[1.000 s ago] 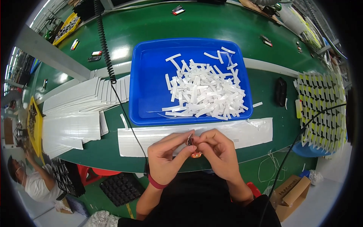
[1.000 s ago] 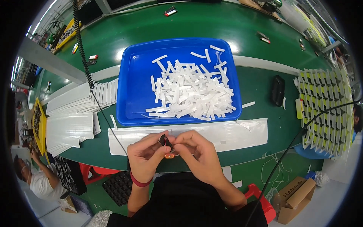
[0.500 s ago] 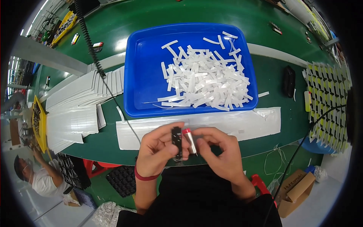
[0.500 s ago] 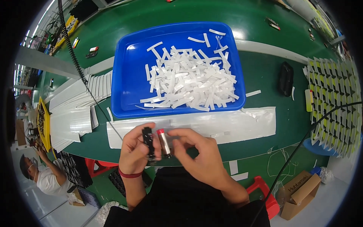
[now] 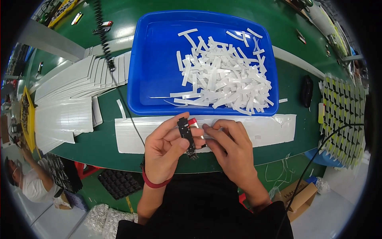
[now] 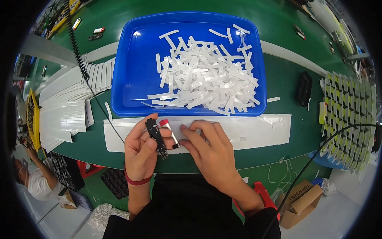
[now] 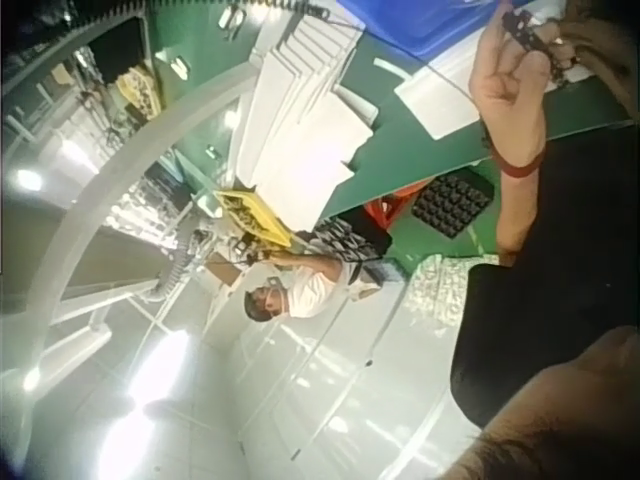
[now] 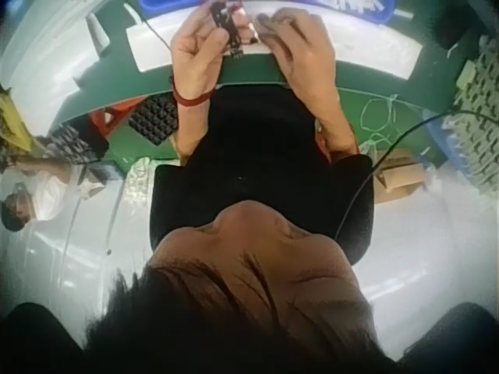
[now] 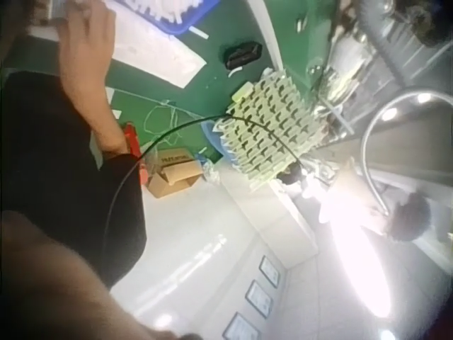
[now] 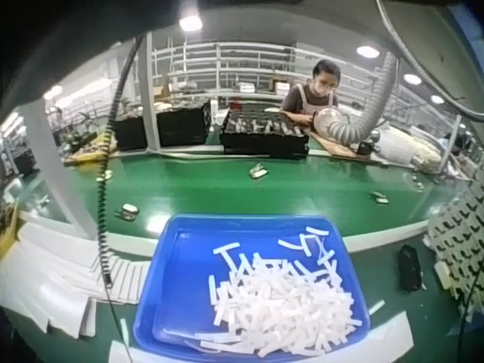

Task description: The person assembles small electronic components by hand, placing batteries and pins into black plastic housings.

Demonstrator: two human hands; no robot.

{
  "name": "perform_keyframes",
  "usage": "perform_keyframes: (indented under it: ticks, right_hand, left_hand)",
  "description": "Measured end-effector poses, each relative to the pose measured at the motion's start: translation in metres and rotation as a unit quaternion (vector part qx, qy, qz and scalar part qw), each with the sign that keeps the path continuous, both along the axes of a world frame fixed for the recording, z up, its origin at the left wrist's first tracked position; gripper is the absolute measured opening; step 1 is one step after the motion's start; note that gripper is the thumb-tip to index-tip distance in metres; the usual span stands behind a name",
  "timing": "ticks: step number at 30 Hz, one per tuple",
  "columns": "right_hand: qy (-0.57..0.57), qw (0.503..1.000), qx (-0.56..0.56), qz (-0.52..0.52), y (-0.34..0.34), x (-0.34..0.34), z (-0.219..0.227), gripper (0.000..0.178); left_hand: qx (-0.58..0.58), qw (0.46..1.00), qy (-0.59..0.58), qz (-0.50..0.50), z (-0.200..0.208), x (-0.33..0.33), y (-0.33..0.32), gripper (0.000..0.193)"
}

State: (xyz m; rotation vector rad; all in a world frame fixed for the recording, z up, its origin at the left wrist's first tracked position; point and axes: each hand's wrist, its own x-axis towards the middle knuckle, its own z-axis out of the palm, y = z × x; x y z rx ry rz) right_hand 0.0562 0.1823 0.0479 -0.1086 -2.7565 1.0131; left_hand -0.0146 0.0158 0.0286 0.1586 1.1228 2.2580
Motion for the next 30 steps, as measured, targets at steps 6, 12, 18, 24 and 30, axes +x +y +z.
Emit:
perform_keyframes:
  ticks: [6, 12, 18, 24, 30]
  right_hand:
    - [-0.009, 0.999, -0.022, 0.022, 0.003, -0.007, 0.0, 0.036]
    - [0.005, 1.0, 0.0, 0.007, 0.0, -0.008, -0.009, 0.034]
    - [0.048, 0.997, 0.059, -0.013, -0.004, -0.01, -0.017, 0.029]
    - [0.059, 0.993, 0.091, -0.036, -0.004, -0.009, -0.022, 0.027]
    - [0.029, 0.996, -0.078, -0.042, 0.002, 0.003, -0.017, 0.021]
  left_hand:
    - [0.005, 1.0, -0.004, 0.014, 0.001, 0.004, -0.006, 0.05]
    - [0.034, 0.999, -0.018, 0.014, -0.004, 0.002, -0.01, 0.05]
    - [0.026, 0.999, -0.018, 0.007, -0.006, 0.002, -0.012, 0.052]
    - [0.045, 0.999, -0.031, -0.001, -0.006, 0.002, -0.012, 0.049]
    - [-0.022, 0.999, -0.028, -0.014, 0.003, 0.004, -0.008, 0.047]
